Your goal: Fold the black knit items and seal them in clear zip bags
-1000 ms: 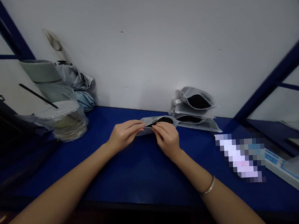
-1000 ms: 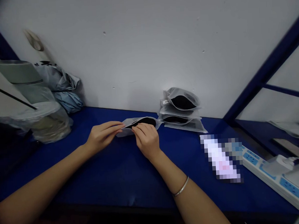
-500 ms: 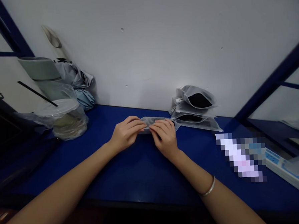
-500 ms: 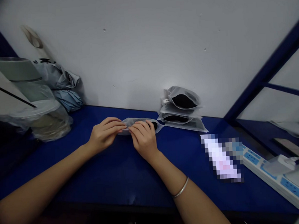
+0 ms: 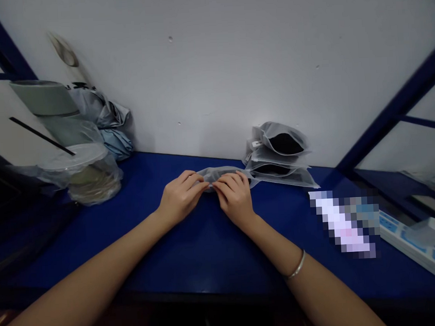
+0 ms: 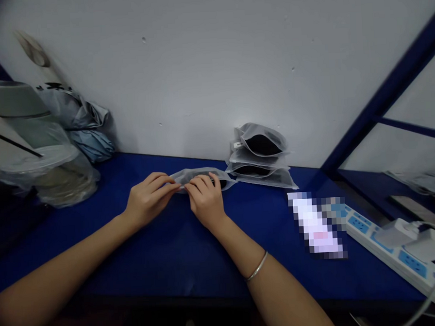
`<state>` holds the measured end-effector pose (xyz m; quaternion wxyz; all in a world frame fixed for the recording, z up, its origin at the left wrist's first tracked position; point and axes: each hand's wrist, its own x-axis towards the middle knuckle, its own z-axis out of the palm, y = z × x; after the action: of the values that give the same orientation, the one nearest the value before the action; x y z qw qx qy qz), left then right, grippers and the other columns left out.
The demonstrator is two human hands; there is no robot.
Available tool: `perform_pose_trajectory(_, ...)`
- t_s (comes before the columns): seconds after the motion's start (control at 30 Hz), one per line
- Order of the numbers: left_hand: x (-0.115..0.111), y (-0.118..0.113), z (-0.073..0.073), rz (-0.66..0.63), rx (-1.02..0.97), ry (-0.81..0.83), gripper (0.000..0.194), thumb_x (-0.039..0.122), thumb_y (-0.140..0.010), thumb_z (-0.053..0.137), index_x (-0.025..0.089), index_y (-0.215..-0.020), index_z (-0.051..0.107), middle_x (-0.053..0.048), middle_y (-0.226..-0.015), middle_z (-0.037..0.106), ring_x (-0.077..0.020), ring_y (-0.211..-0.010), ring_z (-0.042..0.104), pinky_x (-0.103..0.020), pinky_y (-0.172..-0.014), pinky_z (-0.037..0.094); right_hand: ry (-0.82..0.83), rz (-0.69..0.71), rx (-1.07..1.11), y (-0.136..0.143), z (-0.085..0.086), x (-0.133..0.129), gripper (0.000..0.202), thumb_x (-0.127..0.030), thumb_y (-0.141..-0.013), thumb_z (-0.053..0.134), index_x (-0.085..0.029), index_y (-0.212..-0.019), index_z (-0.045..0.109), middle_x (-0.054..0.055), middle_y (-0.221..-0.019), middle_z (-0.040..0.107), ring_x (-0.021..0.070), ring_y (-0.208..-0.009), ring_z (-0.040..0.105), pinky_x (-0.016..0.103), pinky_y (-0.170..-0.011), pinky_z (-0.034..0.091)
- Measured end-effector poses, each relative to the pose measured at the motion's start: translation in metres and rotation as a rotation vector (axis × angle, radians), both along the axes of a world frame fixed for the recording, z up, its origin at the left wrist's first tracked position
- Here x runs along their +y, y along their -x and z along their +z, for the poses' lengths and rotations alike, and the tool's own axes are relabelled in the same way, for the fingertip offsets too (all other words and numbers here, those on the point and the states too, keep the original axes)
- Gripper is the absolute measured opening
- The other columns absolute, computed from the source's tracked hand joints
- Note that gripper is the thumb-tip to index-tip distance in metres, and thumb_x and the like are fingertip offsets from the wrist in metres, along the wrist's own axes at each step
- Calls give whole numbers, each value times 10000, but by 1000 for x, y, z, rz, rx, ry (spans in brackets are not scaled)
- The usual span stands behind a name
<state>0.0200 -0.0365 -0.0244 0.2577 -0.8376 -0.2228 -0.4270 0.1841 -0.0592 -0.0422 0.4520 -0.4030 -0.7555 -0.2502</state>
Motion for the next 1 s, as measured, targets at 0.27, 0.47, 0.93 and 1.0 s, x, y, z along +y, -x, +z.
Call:
perform_pose_trajectory(0.27,-1,-2,-2,-58,-30,38,55,138,-774,549,154,-797,596,-35,-747,622,-136,-727,522,-252,-638,474,-31,29,8,0,0,0,152,-148,-814,483,-199,-778,622,-16,-737,663,115,-776,562,341,-881,327)
perform_pose_trajectory(0.47,-1,-3,-2,-73,-14,53,69,129,-788,517,154,-773,580,-31,-732,606,-132,-711,512,-255,-634,465,-25,49,-26,1,1,-1,162,-130,-810,469,-192,-792,617,-14,-738,660,113,-771,561,342,-889,321)
perform_pose_trajectory(0.93,7,4,0,10,-71,44,82,148,-806,509,153,-780,586,-31,-673,564,-123,-644,475,-238,-570,424,-30,2,-2,-4,3,1,127,-163,-816,488,-195,-805,611,3,-808,669,130,-838,565,350,-920,302)
perform_pose_trajectory(1.0,10,7,-2,-12,-124,29,59,164,-786,553,165,-833,589,-38,-737,588,-123,-678,500,-236,-595,439,-23,1,34,-6,2,3,130,-159,-813,492,-197,-768,608,-1,-780,665,126,-801,567,345,-900,312)
